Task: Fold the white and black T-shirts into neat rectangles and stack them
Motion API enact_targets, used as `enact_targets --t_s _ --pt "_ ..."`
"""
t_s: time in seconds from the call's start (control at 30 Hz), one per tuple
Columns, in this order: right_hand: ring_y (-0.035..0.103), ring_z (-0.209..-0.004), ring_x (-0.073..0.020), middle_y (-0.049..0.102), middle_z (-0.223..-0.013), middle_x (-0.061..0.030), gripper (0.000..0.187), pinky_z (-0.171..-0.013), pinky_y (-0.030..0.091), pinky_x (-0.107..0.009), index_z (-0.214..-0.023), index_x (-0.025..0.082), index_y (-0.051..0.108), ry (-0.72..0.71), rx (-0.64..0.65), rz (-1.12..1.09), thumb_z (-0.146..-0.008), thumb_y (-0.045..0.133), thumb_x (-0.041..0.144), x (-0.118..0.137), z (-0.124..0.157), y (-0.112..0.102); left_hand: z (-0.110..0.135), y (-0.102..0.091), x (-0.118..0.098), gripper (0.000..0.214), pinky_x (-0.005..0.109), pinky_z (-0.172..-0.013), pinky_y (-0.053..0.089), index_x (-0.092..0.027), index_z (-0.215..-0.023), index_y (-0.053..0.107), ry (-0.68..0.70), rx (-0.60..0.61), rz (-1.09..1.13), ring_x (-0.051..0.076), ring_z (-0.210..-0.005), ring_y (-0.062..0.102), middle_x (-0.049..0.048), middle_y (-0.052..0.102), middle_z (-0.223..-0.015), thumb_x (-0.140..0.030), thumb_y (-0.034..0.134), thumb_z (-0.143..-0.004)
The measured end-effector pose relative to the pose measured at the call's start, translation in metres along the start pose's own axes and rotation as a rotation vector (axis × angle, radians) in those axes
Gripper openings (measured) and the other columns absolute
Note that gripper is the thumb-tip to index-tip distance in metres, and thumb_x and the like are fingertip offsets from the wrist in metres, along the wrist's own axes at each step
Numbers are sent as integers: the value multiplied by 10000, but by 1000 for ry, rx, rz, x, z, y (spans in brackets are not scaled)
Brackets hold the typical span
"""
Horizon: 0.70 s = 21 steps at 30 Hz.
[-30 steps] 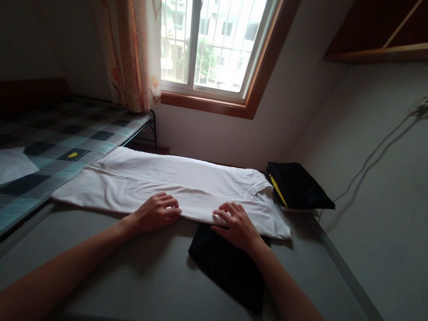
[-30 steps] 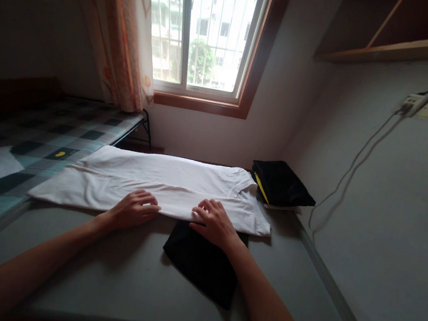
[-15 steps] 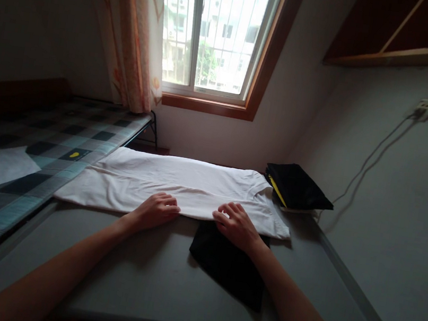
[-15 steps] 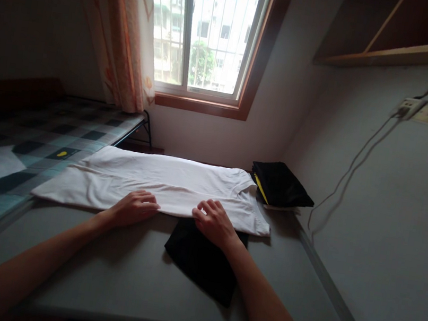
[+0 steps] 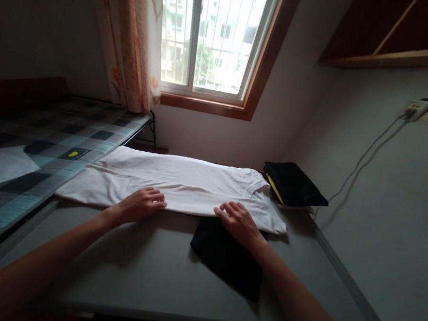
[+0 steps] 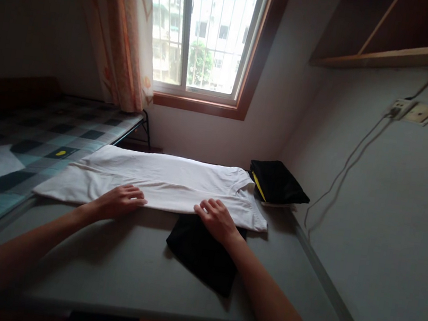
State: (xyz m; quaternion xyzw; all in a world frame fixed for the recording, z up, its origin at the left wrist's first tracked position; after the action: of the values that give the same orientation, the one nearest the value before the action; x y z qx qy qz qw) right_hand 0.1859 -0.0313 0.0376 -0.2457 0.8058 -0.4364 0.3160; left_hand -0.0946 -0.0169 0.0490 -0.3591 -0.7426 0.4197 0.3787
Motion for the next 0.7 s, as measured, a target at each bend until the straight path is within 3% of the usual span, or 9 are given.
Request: enact_targets --t_s 0.17,0.4,0.57,0.7 --pt "540 -858 -213 643 -941 -82 243 -787 380 -343 -1064 172 647 69 44 59 -891 503 79 -32 30 -14 60 -18 33 234 274 -716 466 -194 -930 674 -108 70 -26 153 -753 586 53 666 -876 -121 451 -921" --pt "588 -837 -217 686 -955 -93 323 -749 418 -344 -1057 189 681 240 127 165 -859 459 62 -82 102 -26 147 -47 84 366 313 -802 456 -199 -976 702 -505 184 -53 199 -863 614 66 693 -968 -83 366 -887" --pt "632 -847 -222 727 -1020 -114 393 -721 445 -341 -1082 159 703 312 145 246 -815 449 24 -100 135 -27 172 -60 91 392 306 -809 448 -171 -972 692 -702 294 -91 199 -892 620 68 690 -1011 -79 321 -885" --pt "649 -830 -218 738 -1008 -108 410 -707 459 -325 -1094 160 702 308 146 266 -792 465 16 -101 137 -32 181 -64 92 371 296 -834 459 -185 -933 700 -767 273 -102 190 -922 637 48 705 -1032 -95 343 -882"
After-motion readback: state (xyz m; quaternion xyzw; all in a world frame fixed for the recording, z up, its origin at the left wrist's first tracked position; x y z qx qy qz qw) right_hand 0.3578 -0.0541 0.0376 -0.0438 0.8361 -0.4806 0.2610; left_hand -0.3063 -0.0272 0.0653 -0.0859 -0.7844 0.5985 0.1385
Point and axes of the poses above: each hand's wrist, its own z-axis away from the middle knuckle, its own y-axis out of the palm, x = y × z, the point moved 5 cm from there along -z, towards the middle knuckle
